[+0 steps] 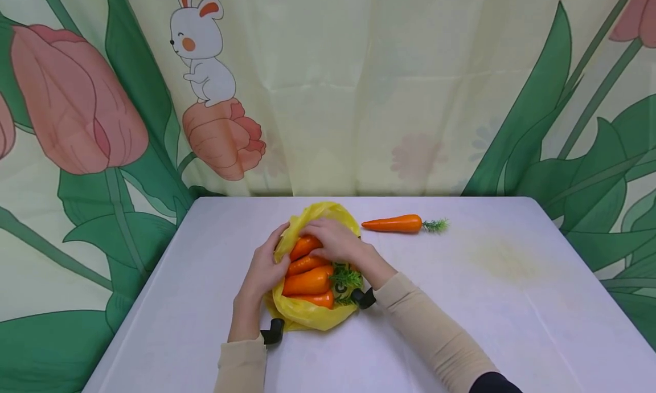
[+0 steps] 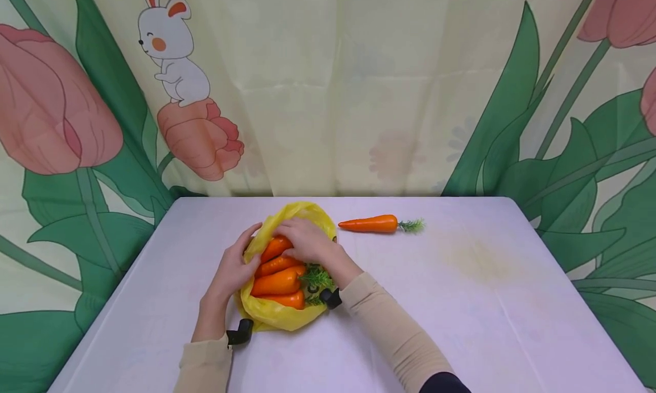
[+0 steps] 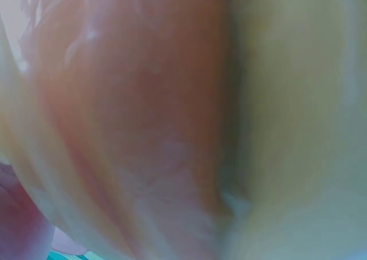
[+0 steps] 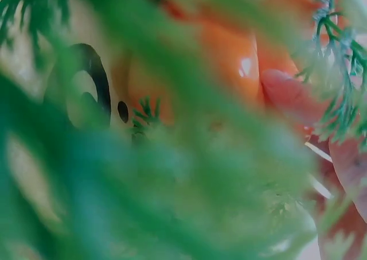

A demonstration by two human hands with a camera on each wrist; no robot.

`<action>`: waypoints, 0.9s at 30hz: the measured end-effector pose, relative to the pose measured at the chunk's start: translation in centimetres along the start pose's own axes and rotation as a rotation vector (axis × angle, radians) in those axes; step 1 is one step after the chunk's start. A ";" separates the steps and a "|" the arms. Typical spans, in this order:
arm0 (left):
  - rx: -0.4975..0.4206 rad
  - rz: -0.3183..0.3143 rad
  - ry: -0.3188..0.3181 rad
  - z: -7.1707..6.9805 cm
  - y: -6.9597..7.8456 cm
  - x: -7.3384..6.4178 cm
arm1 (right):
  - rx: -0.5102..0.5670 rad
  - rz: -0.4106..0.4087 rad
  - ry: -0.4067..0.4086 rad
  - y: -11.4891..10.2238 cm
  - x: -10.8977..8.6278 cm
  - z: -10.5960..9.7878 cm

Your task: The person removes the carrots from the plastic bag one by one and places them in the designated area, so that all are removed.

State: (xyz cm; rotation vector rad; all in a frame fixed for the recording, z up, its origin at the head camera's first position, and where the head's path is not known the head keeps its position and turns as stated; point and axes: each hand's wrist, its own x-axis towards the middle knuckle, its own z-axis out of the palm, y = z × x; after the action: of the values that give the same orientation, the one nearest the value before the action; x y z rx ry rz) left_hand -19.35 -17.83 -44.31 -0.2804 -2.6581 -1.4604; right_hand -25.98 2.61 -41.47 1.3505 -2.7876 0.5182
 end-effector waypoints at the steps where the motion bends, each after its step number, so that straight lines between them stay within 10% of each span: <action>1: -0.002 0.000 -0.001 0.0 -0.1 -0.1 | 0.003 0.002 -0.001 0.0 -0.1 0.1; 27: -0.012 -0.005 0.018 0.1 -0.3 -0.2 | 0.106 0.063 0.142 1.6 -4.0 -2.4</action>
State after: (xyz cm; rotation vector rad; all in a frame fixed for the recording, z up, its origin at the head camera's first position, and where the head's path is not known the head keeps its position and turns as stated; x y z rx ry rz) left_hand -19.23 -17.96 -44.68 -0.2601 -2.6388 -1.4743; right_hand -25.04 7.27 -40.23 1.1934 -2.7294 0.7426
